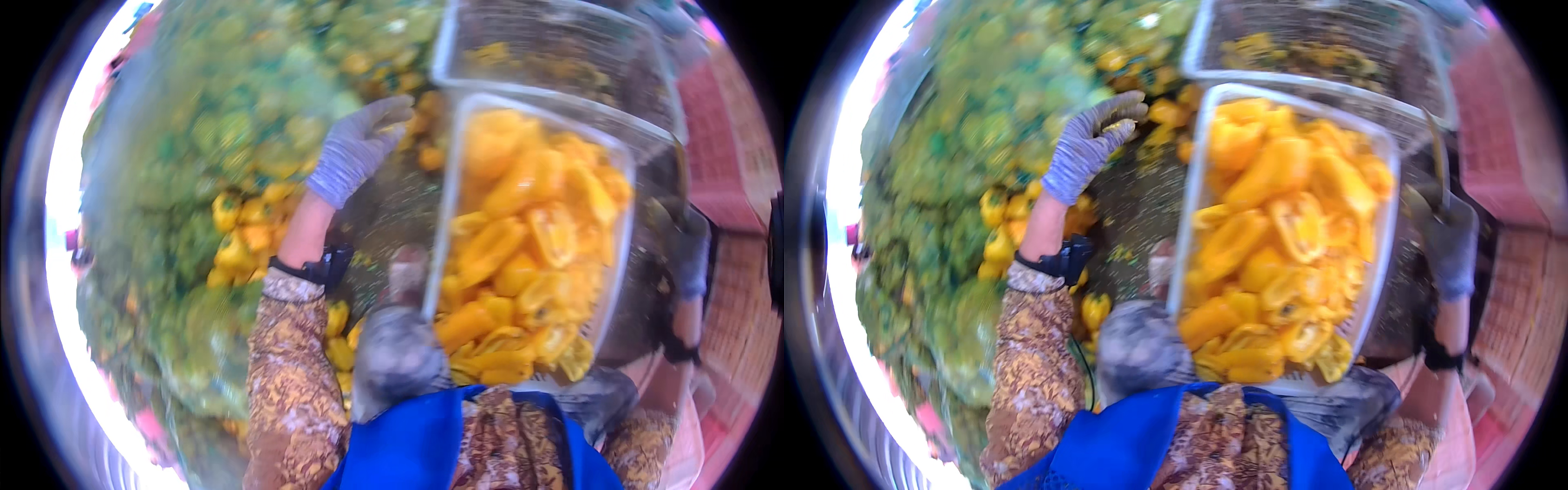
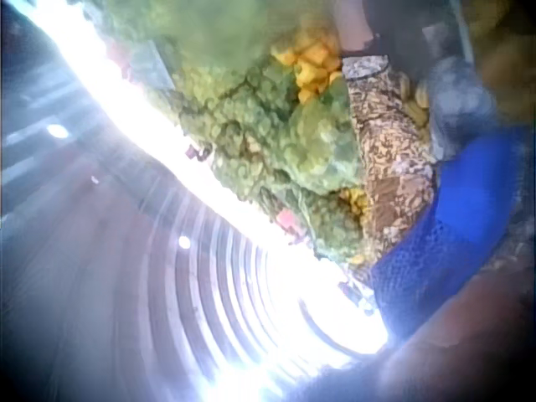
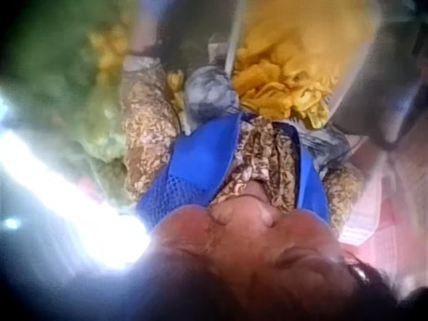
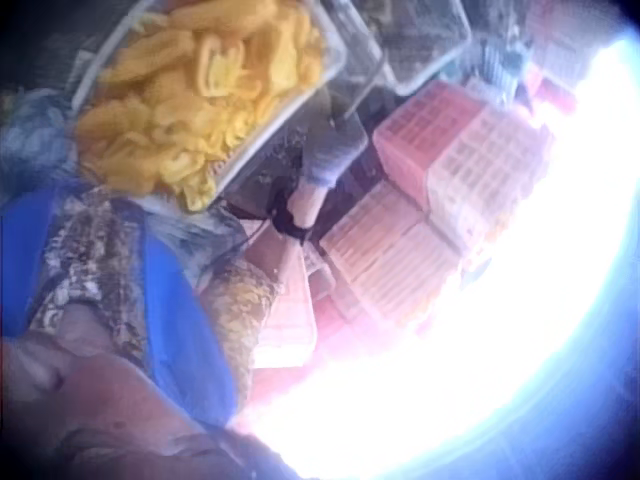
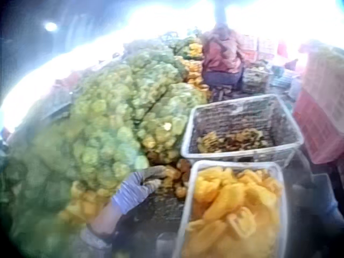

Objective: The person cuts yellow bell peppers with a knife, removing the stems and seeds, and places the cut pieces into a white plastic basket. They repeatedly pick peppers from a large green mesh bag and process them one by one.

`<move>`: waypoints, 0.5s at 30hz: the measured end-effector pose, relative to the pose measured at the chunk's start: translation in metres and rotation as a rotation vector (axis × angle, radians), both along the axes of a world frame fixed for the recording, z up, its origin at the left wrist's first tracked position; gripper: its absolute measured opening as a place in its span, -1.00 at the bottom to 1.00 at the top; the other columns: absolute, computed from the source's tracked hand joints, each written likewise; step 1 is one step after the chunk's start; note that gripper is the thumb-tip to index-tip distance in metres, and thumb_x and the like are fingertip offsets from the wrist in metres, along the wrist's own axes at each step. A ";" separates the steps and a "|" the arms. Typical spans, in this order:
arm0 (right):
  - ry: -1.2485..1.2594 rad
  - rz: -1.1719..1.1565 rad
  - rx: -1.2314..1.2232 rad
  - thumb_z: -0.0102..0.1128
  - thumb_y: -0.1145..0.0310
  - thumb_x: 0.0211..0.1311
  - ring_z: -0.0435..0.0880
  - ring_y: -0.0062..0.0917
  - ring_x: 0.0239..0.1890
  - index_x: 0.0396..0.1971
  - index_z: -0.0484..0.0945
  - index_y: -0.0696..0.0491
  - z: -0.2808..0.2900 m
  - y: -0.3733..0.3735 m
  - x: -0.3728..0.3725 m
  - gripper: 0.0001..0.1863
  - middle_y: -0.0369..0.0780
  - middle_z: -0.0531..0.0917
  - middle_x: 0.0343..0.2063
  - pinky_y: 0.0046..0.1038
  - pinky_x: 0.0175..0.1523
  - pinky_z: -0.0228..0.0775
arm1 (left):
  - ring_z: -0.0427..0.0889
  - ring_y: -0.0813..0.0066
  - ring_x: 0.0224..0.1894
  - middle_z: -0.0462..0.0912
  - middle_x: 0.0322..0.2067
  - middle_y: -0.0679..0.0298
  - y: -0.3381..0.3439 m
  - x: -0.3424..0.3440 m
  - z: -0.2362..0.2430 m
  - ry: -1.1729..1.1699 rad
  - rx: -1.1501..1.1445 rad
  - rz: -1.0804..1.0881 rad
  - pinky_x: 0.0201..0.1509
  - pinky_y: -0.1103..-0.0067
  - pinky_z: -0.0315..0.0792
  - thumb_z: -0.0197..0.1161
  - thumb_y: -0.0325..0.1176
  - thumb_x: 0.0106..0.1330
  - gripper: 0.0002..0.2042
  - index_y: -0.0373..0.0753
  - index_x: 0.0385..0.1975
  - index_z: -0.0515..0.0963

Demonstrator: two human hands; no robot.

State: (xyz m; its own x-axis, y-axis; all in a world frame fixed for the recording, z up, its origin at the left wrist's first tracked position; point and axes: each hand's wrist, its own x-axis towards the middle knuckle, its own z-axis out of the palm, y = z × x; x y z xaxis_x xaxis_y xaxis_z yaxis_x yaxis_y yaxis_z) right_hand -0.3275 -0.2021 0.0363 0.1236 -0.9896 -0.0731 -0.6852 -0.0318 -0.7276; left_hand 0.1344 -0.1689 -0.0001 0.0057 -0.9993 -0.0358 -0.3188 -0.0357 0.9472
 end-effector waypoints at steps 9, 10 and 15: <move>0.068 0.207 -0.023 0.12 0.53 0.14 0.53 -0.65 -0.21 -0.01 0.52 0.13 -0.018 -0.003 0.040 -0.63 -0.24 0.61 -0.12 -0.64 -0.10 0.38 | 0.58 0.19 -0.11 0.64 -0.27 0.19 0.246 0.119 -0.202 -1.161 0.532 0.114 -0.02 0.29 0.41 0.18 -0.32 0.06 -0.76 -0.09 -0.25 0.62; 0.095 0.162 0.035 0.11 0.52 0.15 0.52 -0.66 -0.22 0.02 0.51 0.11 -0.007 0.002 0.060 -0.62 -0.24 0.61 -0.11 -0.65 -0.11 0.37 | 0.58 0.19 -0.09 0.63 -0.24 0.20 0.247 0.114 -0.206 -1.135 0.554 0.096 -0.02 0.27 0.41 0.18 -0.31 0.07 -0.77 -0.09 -0.26 0.61; 0.094 0.156 0.152 0.06 0.53 0.17 0.51 -0.66 -0.21 0.08 0.46 0.16 -0.015 0.017 0.087 -0.58 -0.24 0.60 -0.10 -0.68 -0.10 0.34 | 0.38 0.20 0.18 0.39 0.15 0.18 0.215 0.132 -0.219 -1.153 0.801 0.215 0.17 0.27 0.33 0.26 -0.19 0.09 -0.45 -0.06 0.15 0.37</move>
State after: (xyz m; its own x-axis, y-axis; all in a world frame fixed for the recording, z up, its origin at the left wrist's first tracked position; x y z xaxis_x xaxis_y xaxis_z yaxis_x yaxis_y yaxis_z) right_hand -0.2402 -0.1854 0.0217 0.2600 -0.9357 -0.2385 -0.7455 -0.0375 -0.6654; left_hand 0.2666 0.0459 -0.2191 0.5671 -0.6874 -0.4537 -0.8061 -0.5763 -0.1344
